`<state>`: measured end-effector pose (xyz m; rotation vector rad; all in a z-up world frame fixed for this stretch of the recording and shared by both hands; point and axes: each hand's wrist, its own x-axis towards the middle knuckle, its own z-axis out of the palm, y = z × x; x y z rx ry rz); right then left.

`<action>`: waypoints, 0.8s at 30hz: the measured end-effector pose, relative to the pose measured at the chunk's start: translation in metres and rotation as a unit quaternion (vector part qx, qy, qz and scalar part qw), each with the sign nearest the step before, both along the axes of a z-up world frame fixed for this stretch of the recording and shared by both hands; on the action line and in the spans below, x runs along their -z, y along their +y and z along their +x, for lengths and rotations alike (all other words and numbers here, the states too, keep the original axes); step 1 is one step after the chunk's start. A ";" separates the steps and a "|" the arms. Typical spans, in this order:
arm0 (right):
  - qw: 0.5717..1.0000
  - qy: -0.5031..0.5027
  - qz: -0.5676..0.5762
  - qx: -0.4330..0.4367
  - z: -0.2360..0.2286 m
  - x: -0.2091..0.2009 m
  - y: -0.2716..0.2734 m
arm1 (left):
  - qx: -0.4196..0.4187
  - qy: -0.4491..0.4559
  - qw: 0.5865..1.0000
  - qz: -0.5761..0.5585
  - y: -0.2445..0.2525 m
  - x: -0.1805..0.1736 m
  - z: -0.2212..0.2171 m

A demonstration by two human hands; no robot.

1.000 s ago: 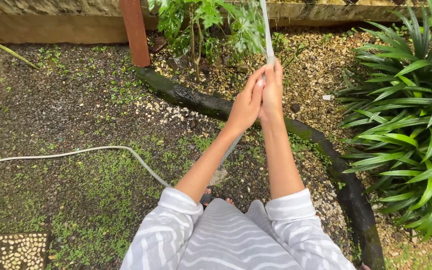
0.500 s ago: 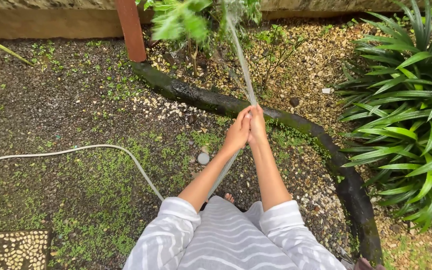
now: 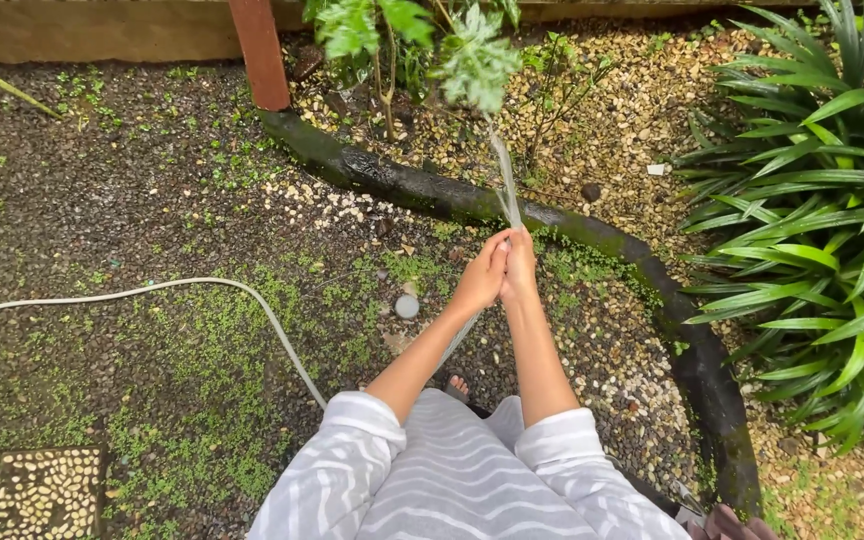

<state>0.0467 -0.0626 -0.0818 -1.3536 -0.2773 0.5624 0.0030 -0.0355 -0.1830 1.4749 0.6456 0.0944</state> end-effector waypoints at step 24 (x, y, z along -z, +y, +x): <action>0.997 -0.011 0.044 -0.055 -0.047 -0.047 0.056 | -0.158 -0.008 0.987 -0.001 0.038 -0.021 -0.070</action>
